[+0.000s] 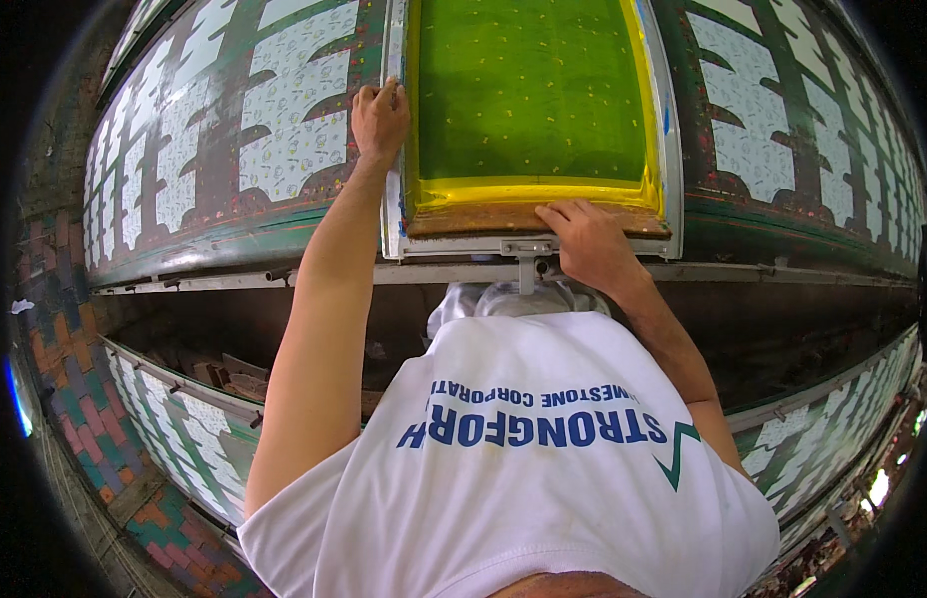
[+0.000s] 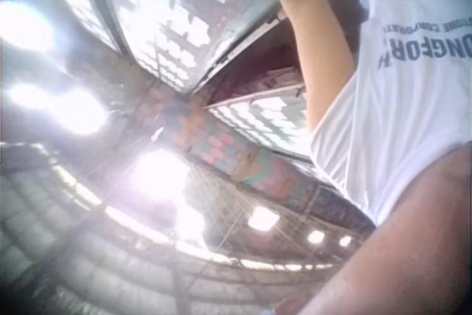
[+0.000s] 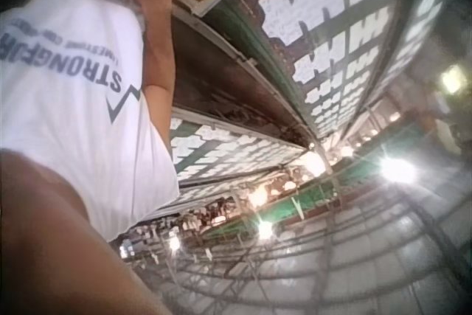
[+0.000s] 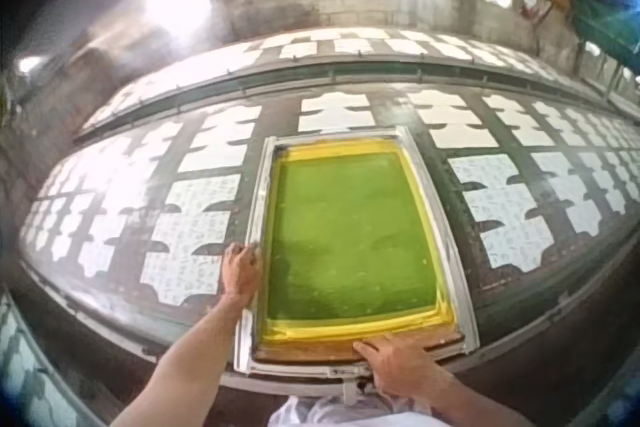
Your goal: The person repeatedly inks a screen printing frame with yellow ink using a squeegee, spreading the ink evenly across the mesh. The person holds the frame steady with one hand while pulling the squeegee across the surface multiple times.
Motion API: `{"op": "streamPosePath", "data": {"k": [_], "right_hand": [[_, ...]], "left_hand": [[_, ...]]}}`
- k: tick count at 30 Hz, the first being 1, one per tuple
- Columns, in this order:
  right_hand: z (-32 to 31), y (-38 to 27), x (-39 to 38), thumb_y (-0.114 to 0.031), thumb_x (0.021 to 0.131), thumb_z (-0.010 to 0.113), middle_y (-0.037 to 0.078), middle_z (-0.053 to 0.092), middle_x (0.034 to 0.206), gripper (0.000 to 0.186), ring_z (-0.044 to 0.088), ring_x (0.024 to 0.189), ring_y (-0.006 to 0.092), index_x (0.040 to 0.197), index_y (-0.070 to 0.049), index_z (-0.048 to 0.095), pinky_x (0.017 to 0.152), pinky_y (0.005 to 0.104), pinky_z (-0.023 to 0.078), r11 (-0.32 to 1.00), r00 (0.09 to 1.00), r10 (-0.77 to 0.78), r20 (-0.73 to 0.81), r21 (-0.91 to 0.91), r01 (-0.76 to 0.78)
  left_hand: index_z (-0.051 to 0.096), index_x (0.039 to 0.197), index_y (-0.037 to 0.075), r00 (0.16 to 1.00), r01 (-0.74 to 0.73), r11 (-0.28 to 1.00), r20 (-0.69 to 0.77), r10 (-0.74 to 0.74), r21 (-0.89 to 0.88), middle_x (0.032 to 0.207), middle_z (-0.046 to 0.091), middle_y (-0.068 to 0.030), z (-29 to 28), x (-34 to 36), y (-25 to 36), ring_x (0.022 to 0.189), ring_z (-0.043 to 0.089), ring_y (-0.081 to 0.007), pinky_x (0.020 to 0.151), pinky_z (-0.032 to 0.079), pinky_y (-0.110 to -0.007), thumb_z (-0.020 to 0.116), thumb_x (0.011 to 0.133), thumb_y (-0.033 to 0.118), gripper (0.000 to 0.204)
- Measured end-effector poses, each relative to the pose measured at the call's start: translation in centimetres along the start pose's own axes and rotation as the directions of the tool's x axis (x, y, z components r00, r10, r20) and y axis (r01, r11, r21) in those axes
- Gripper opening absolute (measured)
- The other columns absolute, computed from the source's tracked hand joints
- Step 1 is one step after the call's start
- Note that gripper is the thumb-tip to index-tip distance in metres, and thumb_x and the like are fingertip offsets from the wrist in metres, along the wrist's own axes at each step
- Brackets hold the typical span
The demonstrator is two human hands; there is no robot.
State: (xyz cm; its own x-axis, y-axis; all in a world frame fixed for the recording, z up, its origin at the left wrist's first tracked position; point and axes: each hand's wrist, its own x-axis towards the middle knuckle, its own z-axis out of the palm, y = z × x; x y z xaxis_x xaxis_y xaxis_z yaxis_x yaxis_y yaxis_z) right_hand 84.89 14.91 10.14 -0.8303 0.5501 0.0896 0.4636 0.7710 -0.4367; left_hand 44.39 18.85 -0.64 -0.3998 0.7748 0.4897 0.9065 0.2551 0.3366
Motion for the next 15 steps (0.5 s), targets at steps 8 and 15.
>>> {"op": "streamPosePath", "data": {"k": [8,15], "right_hand": [[2.5,-1.0,2.7,-0.002,0.076,0.067,0.012,0.072,0.099,0.030,0.070,0.094,0.0332,0.104,-0.006,0.073,0.081,0.0442,0.058,0.986,0.992,0.123,-0.036,-0.109,-0.126],[-0.2,-1.4,2.5,0.003,0.072,0.069,0.009,0.076,0.105,0.039,0.072,0.098,0.0324,0.109,-0.007,0.076,0.085,0.0427,0.058,0.979,0.983,0.185,0.021,-0.090,-0.182]], "left_hand": [[0.077,0.121,0.018,0.999,-0.034,0.999,-0.028,0.034,0.019,0.100,0.065,-0.0120,0.6,-0.2,-0.4,0.098,0.064,-0.0330,0.086,0.052,-0.047,0.067,0.097,0.029,0.029],[0.077,0.122,0.020,1.000,-0.008,1.000,-0.013,0.008,-0.007,0.107,0.063,-0.0127,0.9,-0.5,-0.5,0.105,0.062,-0.0340,0.090,0.050,-0.050,0.066,0.097,0.029,0.029]]}}
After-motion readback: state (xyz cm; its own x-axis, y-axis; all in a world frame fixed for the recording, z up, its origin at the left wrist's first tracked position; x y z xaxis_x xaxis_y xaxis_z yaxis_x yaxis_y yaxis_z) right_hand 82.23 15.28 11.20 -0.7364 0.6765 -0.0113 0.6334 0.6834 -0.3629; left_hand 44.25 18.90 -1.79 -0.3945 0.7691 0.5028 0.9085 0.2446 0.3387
